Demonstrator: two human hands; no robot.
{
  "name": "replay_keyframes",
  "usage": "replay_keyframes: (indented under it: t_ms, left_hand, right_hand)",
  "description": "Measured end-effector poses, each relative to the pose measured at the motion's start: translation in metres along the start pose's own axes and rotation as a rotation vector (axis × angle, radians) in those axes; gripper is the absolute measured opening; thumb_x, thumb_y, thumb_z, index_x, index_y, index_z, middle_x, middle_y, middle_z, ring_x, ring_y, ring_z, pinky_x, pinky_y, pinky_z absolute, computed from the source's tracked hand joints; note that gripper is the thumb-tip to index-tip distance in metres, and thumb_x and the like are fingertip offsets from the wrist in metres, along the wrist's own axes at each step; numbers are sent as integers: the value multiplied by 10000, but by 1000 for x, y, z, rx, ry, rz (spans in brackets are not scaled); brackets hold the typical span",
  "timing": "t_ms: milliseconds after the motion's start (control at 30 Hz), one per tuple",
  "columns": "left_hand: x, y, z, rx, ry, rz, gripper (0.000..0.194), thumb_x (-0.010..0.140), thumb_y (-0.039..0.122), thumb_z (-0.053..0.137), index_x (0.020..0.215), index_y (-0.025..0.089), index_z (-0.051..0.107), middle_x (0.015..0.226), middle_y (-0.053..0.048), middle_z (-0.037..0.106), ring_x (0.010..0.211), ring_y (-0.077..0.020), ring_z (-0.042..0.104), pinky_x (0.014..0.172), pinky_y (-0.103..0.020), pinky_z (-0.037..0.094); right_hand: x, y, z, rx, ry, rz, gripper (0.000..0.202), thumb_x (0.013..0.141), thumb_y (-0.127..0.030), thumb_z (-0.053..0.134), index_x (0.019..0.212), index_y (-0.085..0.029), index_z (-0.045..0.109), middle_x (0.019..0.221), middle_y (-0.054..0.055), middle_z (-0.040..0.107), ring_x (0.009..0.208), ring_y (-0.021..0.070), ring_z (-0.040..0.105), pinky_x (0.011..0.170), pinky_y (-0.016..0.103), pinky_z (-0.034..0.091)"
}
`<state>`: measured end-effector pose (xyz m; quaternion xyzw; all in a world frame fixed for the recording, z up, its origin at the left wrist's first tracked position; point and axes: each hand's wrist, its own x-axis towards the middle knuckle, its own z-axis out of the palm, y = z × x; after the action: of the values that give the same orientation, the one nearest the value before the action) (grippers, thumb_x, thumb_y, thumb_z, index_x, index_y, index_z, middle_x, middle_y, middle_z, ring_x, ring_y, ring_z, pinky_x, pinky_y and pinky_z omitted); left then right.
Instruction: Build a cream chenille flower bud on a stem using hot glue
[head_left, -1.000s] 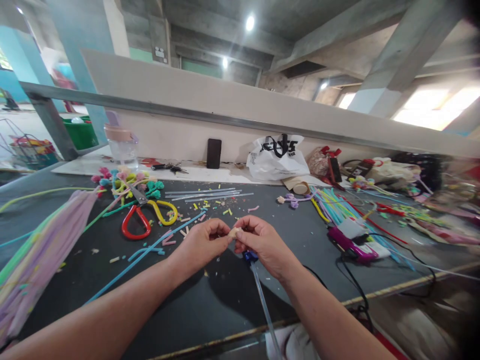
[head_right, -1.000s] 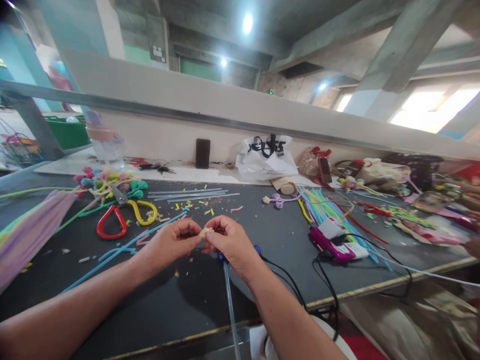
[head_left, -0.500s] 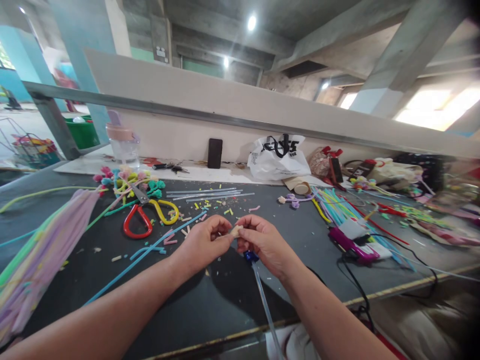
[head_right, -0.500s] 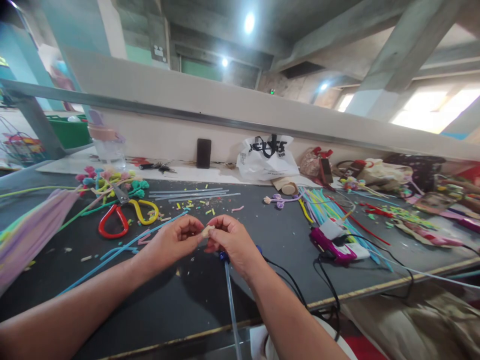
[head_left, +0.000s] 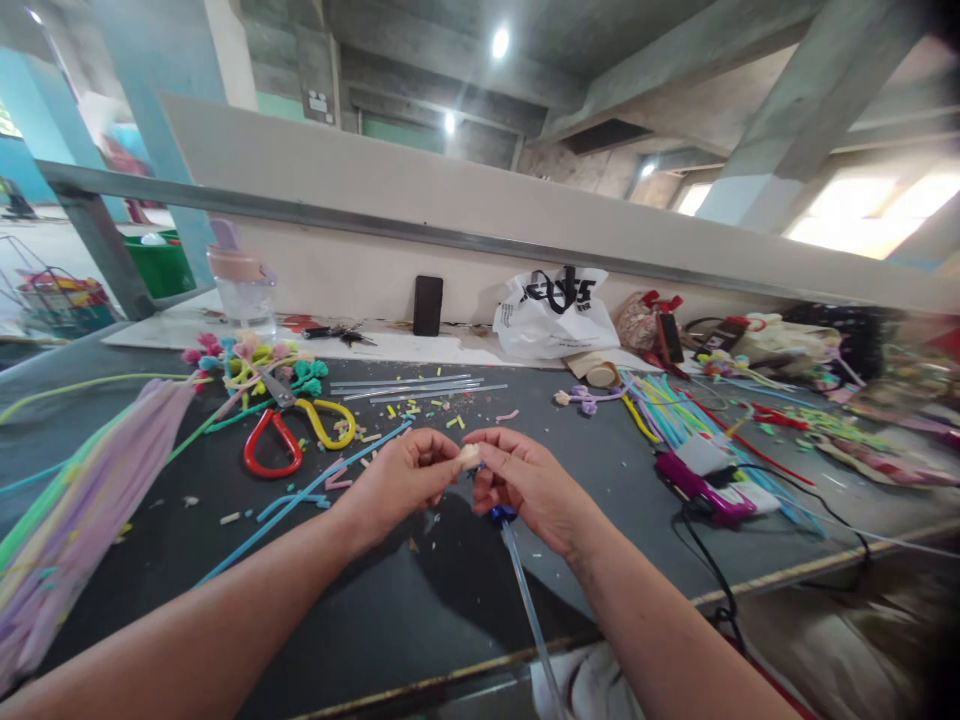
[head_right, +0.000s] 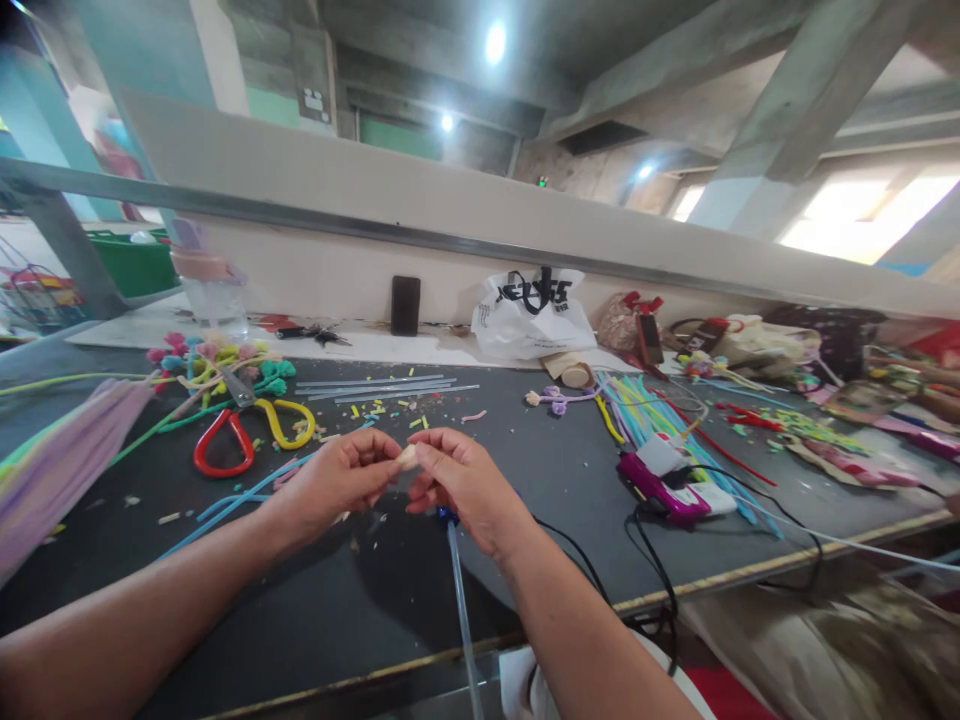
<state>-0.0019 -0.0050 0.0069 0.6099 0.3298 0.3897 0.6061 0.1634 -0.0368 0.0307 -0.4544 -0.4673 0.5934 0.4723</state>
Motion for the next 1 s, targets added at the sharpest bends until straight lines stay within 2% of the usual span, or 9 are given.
replay_keyframes:
  t_ms: [67, 133, 267, 400, 600, 667, 833, 1000]
  left_hand:
    - [2, 2, -5, -244, -54, -131, 195, 759, 314, 634, 832, 150, 558, 636, 36, 520, 423, -10, 348, 352, -107, 202]
    - [3, 3, -11, -444, -120, -212, 167, 775, 281, 626, 826, 138, 555, 664, 26, 507, 423, 3, 328, 329, -88, 163]
    - [5, 1, -17, -618, -168, -304, 121, 782, 234, 625, 813, 133, 564, 680, 14, 503, 427, 6, 352, 303, -64, 184]
    - [4, -1, -15, -621, -218, -350, 116, 792, 238, 617, 789, 131, 572, 668, 9, 524, 411, 8, 376, 298, -59, 217]
    - [2, -3, -10, -541, -270, -290, 185, 779, 296, 637, 831, 128, 582, 644, 4, 572, 405, -10, 455, 308, -79, 261]
    - [3, -4, -11, -505, -272, -284, 214, 759, 321, 655, 813, 129, 578, 645, 5, 584, 413, -23, 485, 318, -96, 315]
    - [8, -9, -15, -433, -306, -217, 254, 699, 305, 707, 825, 126, 578, 638, 11, 602, 438, -44, 534, 381, -129, 437]
    - [10, -11, -16, -391, -281, -216, 272, 677, 333, 717, 802, 133, 583, 607, 15, 614, 431, -51, 542, 375, -135, 436]
  right_hand:
    - [0, -3, -4, 3, 41, -35, 290, 735, -394, 661, 936, -199, 585, 790, 0, 606, 513, 76, 539, 492, 240, 508]
    - [-1, -5, -6, -27, 96, -87, 286, 738, -392, 654, 948, -212, 579, 882, 10, 613, 517, 69, 542, 488, 234, 499]
    - [-4, -6, -2, -212, 111, -188, 273, 748, -343, 629, 976, -206, 569, 704, -21, 593, 530, 89, 550, 528, 239, 497]
    - [-6, -4, 5, -355, 114, -313, 243, 737, -279, 622, 969, -220, 583, 727, -15, 595, 582, 105, 562, 580, 254, 510]
    - [0, 6, 1, -531, 158, -427, 182, 740, -266, 623, 919, -235, 641, 770, 13, 624, 599, 141, 601, 591, 287, 503]
    - [3, 8, -2, -572, 175, -450, 154, 743, -274, 619, 886, -230, 651, 776, 21, 632, 599, 154, 615, 582, 291, 498]
    - [9, 12, -9, -610, 144, -430, 194, 756, -342, 619, 903, -218, 642, 744, 27, 643, 599, 162, 611, 562, 285, 497]
    - [10, 13, -11, -646, 149, -387, 315, 722, -445, 644, 916, -197, 642, 695, 42, 667, 604, 181, 626, 580, 300, 503]
